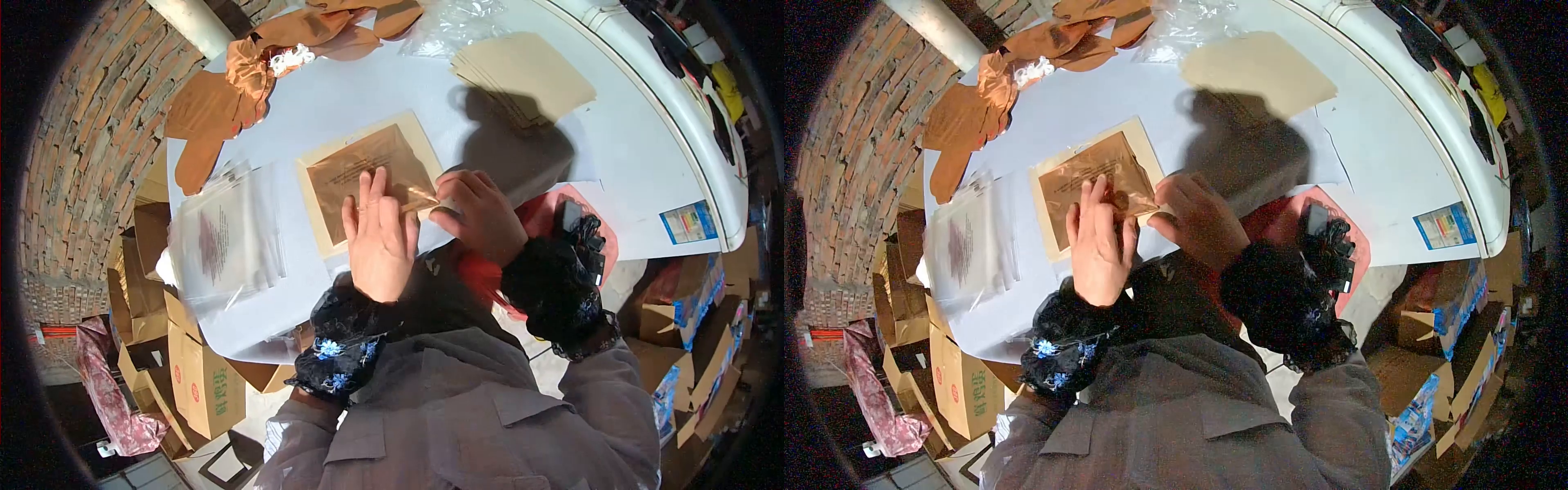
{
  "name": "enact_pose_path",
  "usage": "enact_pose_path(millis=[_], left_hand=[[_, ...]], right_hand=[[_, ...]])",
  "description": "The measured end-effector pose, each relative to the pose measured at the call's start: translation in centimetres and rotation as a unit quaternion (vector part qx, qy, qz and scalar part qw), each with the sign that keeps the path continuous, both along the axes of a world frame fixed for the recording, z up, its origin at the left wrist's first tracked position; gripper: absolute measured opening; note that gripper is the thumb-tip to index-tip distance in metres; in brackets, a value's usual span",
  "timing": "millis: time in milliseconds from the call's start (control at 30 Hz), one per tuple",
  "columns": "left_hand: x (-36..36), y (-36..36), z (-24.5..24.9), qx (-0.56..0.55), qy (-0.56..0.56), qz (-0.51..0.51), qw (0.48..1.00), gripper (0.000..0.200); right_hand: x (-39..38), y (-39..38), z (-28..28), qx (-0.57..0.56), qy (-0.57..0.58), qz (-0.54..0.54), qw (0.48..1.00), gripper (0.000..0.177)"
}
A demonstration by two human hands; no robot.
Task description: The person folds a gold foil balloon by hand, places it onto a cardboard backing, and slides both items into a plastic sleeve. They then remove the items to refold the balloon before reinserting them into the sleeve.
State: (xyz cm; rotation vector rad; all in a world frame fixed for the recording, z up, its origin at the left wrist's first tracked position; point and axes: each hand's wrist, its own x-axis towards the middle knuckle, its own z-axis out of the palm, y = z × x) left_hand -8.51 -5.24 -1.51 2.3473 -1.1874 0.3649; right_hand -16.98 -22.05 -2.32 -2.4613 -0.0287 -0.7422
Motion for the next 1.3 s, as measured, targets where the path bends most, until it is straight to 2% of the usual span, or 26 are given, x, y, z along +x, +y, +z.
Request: enact_pose_path(millis=[100,233,333,433,533,633,833,967,1033,1300], left_hand=[[-0.2,0.0,0.4,-0.012,0.053,0.007,0.999,0.047],[-0.2,-0.2,0.0,0.058,-0.006,0.024,0.998,0.047],[-0.4,-0.3,0.1,0.083,-0.022,0.031,0.996,0.047],[-0.3,-0.4,-0.1,0.087,0.001,0.026,0.996,0.048],[-0.1,-0.2,-0.3,0.090,0.031,0.018,0.995,0.049],[0.2,-0.2,-0.9,0.063,-0.001,0.011,0.998,0.057],[0.3,0.0,-1.1,0.047,0.010,-0.006,0.999,0.059],[0.0,0.1,-0.5,0.057,0.026,-0.004,0.998,0.056],[0.1,0.0,-0.6,0.065,0.030,-0.001,0.997,0.055],[-0.1,-0.2,-0.2,0.076,0.037,0.012,0.996,0.048]], right_hand=[[-0.5,0.1,-0.8,0.007,-0.031,-0.026,0.999,0.036],[-2.4,2.1,-0.3,-0.074,-0.015,-0.047,0.996,0.048],[-3.2,4.2,-0.2,-0.070,-0.001,-0.070,0.995,0.066],[-3.2,6.4,-1.2,-0.051,0.039,-0.171,0.983,0.081],[-3.0,7.6,-1.7,-0.053,0.040,-0.222,0.973,0.085],[-2.7,8.0,-1.3,-0.062,0.063,-0.234,0.968,0.083],[-1.6,8.1,-0.1,-0.022,0.082,-0.248,0.965,0.076],[-0.9,7.5,1.0,-0.037,0.084,-0.250,0.964,0.073],[-0.7,6.8,1.2,-0.071,0.107,-0.246,0.961,0.074],[-1.3,3.7,0.5,-0.080,0.094,-0.173,0.977,0.077]])
